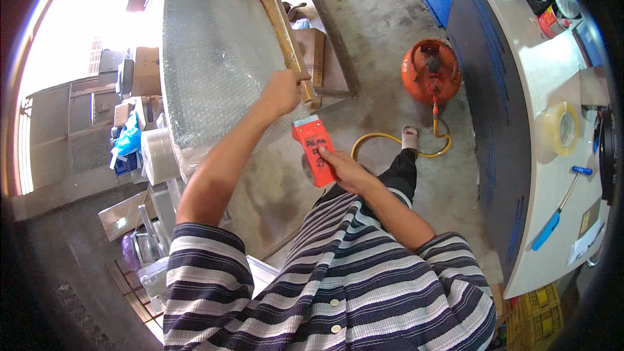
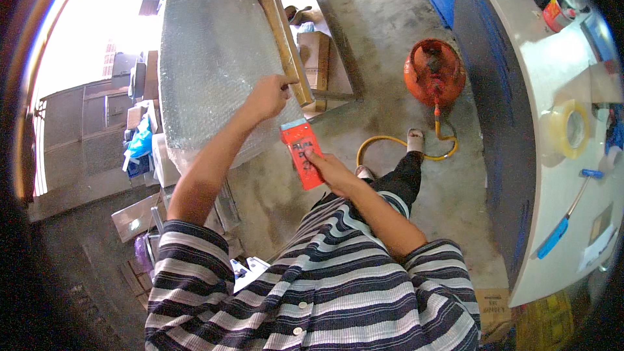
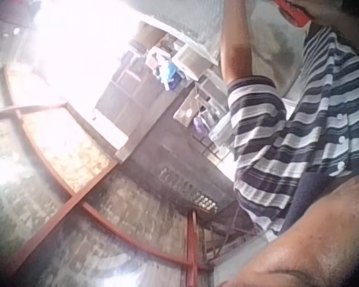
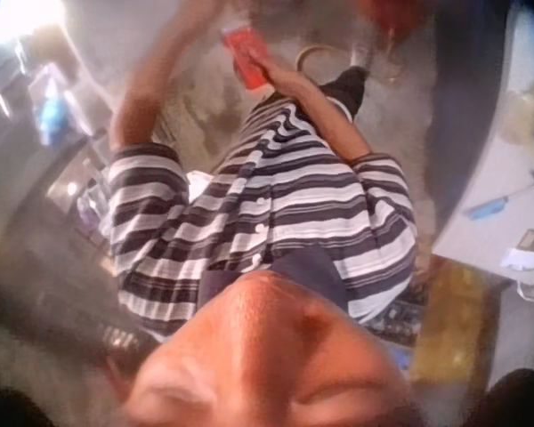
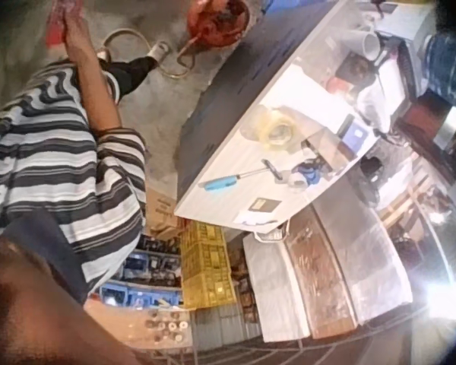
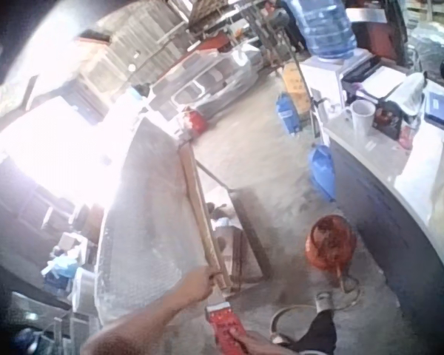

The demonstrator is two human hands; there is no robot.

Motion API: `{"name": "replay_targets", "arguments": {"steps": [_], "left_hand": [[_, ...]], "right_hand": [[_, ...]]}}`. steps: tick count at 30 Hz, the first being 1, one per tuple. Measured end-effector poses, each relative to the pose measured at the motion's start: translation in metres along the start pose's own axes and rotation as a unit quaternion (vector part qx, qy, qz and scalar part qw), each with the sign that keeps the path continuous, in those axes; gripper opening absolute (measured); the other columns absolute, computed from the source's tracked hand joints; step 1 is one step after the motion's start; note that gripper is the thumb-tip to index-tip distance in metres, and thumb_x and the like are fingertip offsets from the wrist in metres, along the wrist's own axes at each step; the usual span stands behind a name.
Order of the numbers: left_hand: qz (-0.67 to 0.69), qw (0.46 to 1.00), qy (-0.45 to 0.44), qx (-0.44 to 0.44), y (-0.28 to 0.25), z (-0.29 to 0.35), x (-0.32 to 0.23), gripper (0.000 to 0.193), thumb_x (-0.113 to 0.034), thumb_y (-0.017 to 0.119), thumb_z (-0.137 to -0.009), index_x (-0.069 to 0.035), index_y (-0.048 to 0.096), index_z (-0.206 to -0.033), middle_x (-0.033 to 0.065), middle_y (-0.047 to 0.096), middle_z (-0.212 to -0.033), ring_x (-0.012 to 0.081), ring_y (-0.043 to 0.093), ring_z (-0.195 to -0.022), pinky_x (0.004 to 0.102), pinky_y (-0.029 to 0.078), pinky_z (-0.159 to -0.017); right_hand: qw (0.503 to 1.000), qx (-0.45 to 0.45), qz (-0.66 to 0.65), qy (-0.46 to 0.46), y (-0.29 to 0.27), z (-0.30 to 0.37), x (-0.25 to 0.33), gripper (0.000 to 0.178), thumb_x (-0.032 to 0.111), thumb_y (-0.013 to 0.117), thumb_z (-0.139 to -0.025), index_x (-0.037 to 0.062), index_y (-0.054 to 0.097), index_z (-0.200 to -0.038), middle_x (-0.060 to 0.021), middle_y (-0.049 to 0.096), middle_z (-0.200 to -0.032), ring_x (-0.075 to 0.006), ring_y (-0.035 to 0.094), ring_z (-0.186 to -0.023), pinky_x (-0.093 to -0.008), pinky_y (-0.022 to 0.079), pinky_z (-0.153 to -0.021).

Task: The person wraps a large rectangular object with bubble wrap and secures it with packing tape using a handheld dispenser. They smooth the wrap, cut tape, and seal edges around the item.

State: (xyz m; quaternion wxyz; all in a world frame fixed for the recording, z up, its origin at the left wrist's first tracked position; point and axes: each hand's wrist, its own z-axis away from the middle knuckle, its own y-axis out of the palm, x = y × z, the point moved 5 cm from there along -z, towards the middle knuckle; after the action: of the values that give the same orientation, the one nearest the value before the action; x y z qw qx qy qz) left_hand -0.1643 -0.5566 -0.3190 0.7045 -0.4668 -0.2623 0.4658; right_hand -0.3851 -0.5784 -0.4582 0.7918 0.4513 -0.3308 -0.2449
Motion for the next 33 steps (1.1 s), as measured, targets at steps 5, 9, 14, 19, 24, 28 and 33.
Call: {"name": "replay_targets", "arguments": {"steps": [5,9,14,19,24,28,33], "left_hand": [[-0.159,0.982,0.025,0.104,0.013,0.002,0.055,0.045,0.0,0.059,-0.082,-0.012,0.074,-0.124,0.026,0.072,-0.108,0.0415,0.071,-0.098,0.048,0.056,-0.087],[-0.26,0.951,0.035,0.161,0.032,0.02,0.082,0.048,-0.008,0.066,-0.086,-0.018,0.069,-0.132,0.0224,0.072,-0.114,0.0371,0.071,-0.103,0.0475,0.055,-0.092],[-0.433,0.893,0.12,0.024,0.006,0.046,0.066,0.06,-0.037,0.072,-0.09,-0.025,0.055,-0.146,0.0166,0.072,-0.115,0.0311,0.068,-0.111,0.046,0.048,-0.098],[-0.401,0.912,0.027,0.081,0.001,0.05,0.068,0.06,-0.047,0.07,-0.091,-0.018,0.058,-0.142,0.0141,0.074,-0.11,0.0317,0.071,-0.103,0.0454,0.052,-0.09],[-0.386,0.919,0.079,-0.016,0.006,0.045,0.077,0.054,-0.044,0.073,-0.089,-0.006,0.066,-0.126,0.0137,0.075,-0.102,0.0313,0.074,-0.092,0.0449,0.058,-0.077],[-0.366,0.925,0.09,-0.047,0.0,0.064,0.066,0.038,-0.04,0.075,-0.087,-0.008,0.076,-0.107,0.0131,0.076,-0.102,0.0308,0.074,-0.095,0.0452,0.058,-0.076],[-0.508,0.843,0.169,-0.051,0.021,0.12,0.039,0.026,-0.036,0.077,-0.085,-0.014,0.08,-0.098,0.0064,0.077,-0.103,0.0247,0.074,-0.099,0.0423,0.056,-0.083]], "right_hand": [[0.994,0.039,-0.104,-0.006,0.058,-0.015,-0.022,0.052,0.049,0.048,-0.107,0.0013,0.065,-0.115,-0.0076,0.071,-0.096,-0.0178,0.068,-0.082,-0.0328,0.055,-0.077],[0.992,0.038,-0.122,-0.003,0.081,-0.029,-0.046,0.054,0.053,0.047,-0.106,0.0033,0.067,-0.11,-0.0057,0.07,-0.09,-0.0157,0.066,-0.079,-0.0328,0.053,-0.071],[0.99,-0.022,-0.135,-0.037,0.09,-0.049,-0.067,0.054,0.056,0.052,-0.103,0.0044,0.068,-0.107,-0.0057,0.071,-0.091,-0.0162,0.068,-0.078,-0.033,0.056,-0.07],[0.98,-0.034,-0.15,-0.124,0.102,-0.07,-0.079,0.053,0.057,0.052,-0.103,0.0067,0.067,-0.108,-0.0061,0.071,-0.092,-0.0169,0.068,-0.079,-0.0334,0.057,-0.07],[0.968,-0.027,-0.178,-0.172,0.113,-0.101,-0.102,0.048,0.058,0.055,-0.101,0.0116,0.064,-0.11,-0.0027,0.069,-0.095,-0.0154,0.066,-0.083,-0.0339,0.056,-0.073],[0.959,-0.035,-0.193,-0.204,0.124,-0.121,-0.121,0.043,0.058,0.059,-0.099,0.0165,0.064,-0.108,0.0023,0.066,-0.091,-0.0124,0.062,-0.081,-0.0335,0.053,-0.07],[0.955,-0.047,-0.17,-0.239,0.124,-0.122,-0.131,0.044,0.059,0.061,-0.098,0.0158,0.065,-0.106,0.0018,0.066,-0.083,-0.0143,0.062,-0.073,-0.0331,0.053,-0.064]]}}
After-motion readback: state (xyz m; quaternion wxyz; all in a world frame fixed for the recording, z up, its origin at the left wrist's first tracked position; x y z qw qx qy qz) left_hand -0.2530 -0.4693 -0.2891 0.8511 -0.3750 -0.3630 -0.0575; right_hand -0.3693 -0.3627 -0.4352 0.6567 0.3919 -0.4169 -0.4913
